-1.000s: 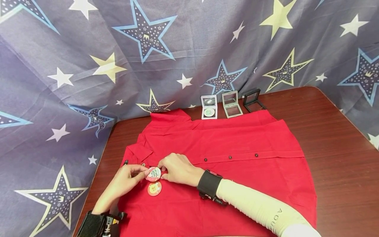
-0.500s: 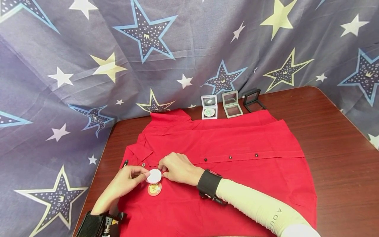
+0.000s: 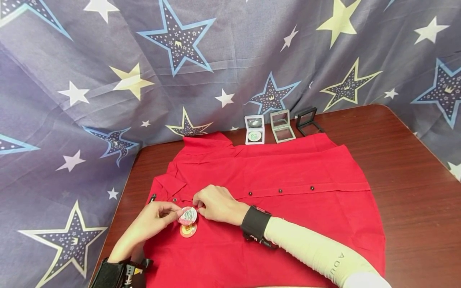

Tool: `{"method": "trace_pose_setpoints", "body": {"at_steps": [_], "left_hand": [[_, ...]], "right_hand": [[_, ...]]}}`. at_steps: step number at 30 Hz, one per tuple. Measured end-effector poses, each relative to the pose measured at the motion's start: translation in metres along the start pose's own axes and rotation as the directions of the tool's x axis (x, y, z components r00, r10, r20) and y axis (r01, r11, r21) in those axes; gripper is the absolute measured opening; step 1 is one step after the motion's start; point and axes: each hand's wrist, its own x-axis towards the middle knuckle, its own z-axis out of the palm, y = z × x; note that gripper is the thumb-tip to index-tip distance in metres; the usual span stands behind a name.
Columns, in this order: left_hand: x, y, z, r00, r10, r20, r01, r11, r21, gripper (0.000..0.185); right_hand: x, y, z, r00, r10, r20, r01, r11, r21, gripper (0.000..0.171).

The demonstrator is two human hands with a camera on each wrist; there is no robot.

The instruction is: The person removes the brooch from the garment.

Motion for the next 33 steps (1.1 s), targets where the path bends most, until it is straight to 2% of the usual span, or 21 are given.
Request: {"method": "trace_pose_setpoints", "body": {"at_steps": [6, 10, 14, 19, 23, 28, 33], "left_hand": [[0.003, 0.004, -0.001, 0.999, 0.033, -0.036, -0.032, 0.999, 0.039, 0.004], [0.005, 0.008, -0.002, 0.995, 0.090, -0.045, -0.086, 0.993, 0.076, 0.005], [0.005, 0.012, 0.000, 0.985, 0.157, -0.067, -0.147, 0.980, 0.135, 0.006], [0.004, 0.015, 0.004, 0.969, 0.211, -0.128, -0.181, 0.961, 0.209, 0.013], [0.004, 0.020, 0.008, 0.939, 0.277, -0.201, -0.221, 0.940, 0.261, 0.017], [0.005, 0.030, 0.012, 0.879, 0.386, -0.278, -0.295, 0.901, 0.320, 0.017], [0.005, 0.036, 0.015, 0.825, 0.461, -0.326, -0.352, 0.871, 0.342, 0.015]], "right_hand": [[-0.003, 0.000, -0.011, 0.999, 0.031, -0.025, -0.029, 0.998, 0.062, 0.014], [-0.005, 0.003, -0.019, 0.998, 0.041, -0.043, -0.035, 0.992, 0.122, 0.013], [-0.007, 0.009, -0.026, 0.996, 0.044, -0.072, -0.031, 0.983, 0.182, 0.011], [-0.012, 0.015, -0.029, 0.997, 0.049, -0.062, -0.035, 0.975, 0.218, 0.009], [-0.016, 0.017, -0.032, 0.998, 0.047, -0.049, -0.033, 0.966, 0.256, 0.010], [-0.021, 0.017, -0.040, 0.997, 0.068, -0.036, -0.051, 0.932, 0.360, 0.014], [-0.024, 0.018, -0.048, 0.994, 0.110, -0.024, -0.088, 0.893, 0.440, 0.009]]}}
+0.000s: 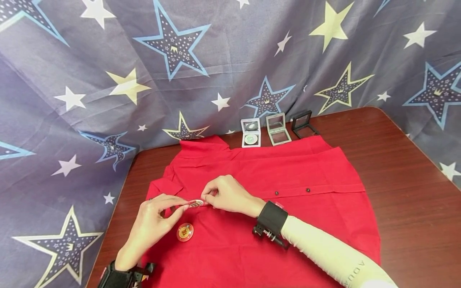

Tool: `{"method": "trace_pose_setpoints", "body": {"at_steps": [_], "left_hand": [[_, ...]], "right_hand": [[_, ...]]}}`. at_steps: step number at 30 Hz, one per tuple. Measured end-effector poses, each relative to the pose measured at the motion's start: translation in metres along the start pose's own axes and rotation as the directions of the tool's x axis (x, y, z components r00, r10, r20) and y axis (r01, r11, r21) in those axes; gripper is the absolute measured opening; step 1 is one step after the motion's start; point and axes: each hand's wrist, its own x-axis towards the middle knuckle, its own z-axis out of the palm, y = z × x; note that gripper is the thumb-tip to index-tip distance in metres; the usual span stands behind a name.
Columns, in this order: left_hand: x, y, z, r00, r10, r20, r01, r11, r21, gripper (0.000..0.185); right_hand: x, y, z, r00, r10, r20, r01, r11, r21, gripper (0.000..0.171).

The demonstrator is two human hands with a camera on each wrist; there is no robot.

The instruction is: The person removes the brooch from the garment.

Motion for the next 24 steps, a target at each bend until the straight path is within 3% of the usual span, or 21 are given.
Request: {"method": "trace_pose_setpoints", "body": {"at_steps": [5, 10, 17, 24], "left_hand": [[0.002, 0.004, 0.004, 0.992, 0.094, -0.086, -0.092, 0.995, 0.024, 0.015], [0.005, 0.007, 0.007, 0.965, 0.204, -0.165, -0.191, 0.978, 0.089, 0.018], [0.009, 0.013, 0.010, 0.930, 0.331, -0.157, -0.303, 0.936, 0.176, 0.017], [0.013, 0.018, 0.013, 0.874, 0.453, -0.174, -0.404, 0.879, 0.254, 0.016]], "right_hand": [[-0.001, -0.002, -0.005, 0.999, 0.040, 0.003, -0.040, 0.995, 0.091, 0.008], [-0.002, -0.002, -0.009, 0.998, 0.068, 0.011, -0.068, 0.983, 0.173, 0.008], [-0.004, -0.001, -0.010, 0.994, 0.113, 0.003, -0.111, 0.970, 0.215, 0.008], [-0.008, -0.001, -0.013, 0.987, 0.161, -0.010, -0.156, 0.967, 0.202, 0.011]]}}
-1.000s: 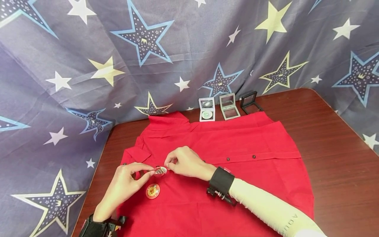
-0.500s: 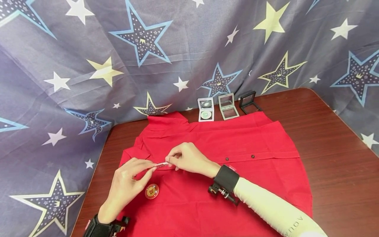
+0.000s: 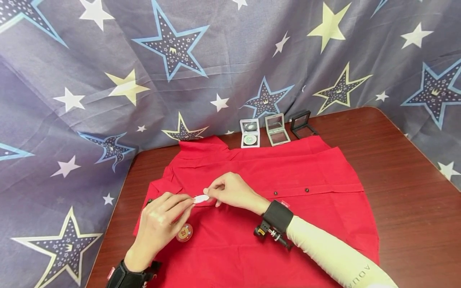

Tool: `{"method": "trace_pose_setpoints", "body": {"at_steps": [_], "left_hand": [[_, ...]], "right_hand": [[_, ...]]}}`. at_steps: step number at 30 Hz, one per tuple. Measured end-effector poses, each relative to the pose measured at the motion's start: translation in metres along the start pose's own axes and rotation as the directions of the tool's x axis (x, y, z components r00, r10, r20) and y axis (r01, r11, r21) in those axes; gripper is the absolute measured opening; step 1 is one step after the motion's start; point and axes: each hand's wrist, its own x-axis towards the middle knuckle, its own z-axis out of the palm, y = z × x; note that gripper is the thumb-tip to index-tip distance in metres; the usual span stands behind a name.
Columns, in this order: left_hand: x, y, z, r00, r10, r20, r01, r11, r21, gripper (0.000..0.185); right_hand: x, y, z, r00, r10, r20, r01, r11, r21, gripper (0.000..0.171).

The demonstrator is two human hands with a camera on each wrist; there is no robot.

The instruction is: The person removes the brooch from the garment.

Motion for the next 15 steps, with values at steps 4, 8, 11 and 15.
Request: {"method": "trace_pose_setpoints", "body": {"at_steps": [4, 8, 11, 15], "left_hand": [[0.002, 0.002, 0.002, 0.997, 0.071, -0.011, -0.070, 0.996, 0.061, 0.013], [0.004, 0.006, 0.005, 0.992, 0.124, -0.003, -0.123, 0.986, 0.109, 0.012], [0.005, 0.008, 0.008, 0.989, 0.146, -0.004, -0.145, 0.982, 0.120, 0.013], [0.004, 0.010, 0.011, 0.988, 0.153, -0.003, -0.152, 0.982, 0.116, 0.018]], "right_hand": [[-0.002, 0.000, -0.002, 1.000, 0.026, 0.015, -0.026, 1.000, -0.003, 0.012], [-0.003, 0.003, -0.003, 0.999, 0.044, 0.013, -0.044, 0.999, 0.028, 0.011], [-0.002, 0.005, -0.004, 0.999, 0.053, -0.005, -0.053, 0.997, 0.049, 0.010], [-0.003, 0.006, -0.005, 0.998, 0.059, -0.037, -0.056, 0.995, 0.081, 0.011]]}}
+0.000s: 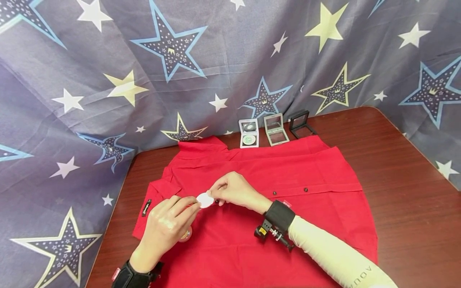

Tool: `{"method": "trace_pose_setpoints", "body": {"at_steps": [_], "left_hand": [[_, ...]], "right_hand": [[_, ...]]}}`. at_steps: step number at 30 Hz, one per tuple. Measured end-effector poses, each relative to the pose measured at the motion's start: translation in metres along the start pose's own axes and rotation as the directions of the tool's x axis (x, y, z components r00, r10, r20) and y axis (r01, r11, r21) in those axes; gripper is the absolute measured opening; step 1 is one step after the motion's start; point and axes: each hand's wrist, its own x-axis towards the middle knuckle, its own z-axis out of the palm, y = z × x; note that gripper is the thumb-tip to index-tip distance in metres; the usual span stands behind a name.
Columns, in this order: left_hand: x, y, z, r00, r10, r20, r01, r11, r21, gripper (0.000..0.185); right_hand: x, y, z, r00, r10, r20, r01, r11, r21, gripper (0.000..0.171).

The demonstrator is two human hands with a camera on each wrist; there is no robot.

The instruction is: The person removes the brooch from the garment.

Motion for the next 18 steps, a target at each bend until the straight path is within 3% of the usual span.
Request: {"method": "trace_pose_setpoints", "body": {"at_steps": [10, 18], "left_hand": [[-0.0025, 0.0018, 0.0050, 0.999, -0.035, -0.027, 0.034, 0.998, -0.057, 0.010], [-0.0083, 0.0033, 0.0061, 0.982, -0.187, -0.034, 0.176, 0.963, -0.203, 0.025]], "right_hand": [[-0.0028, -0.0031, -0.0024, 1.000, 0.010, -0.012, -0.010, 1.000, 0.025, 0.011], [-0.0044, -0.0072, -0.0040, 1.000, 0.001, -0.030, -0.001, 1.000, 0.013, 0.010]]}}
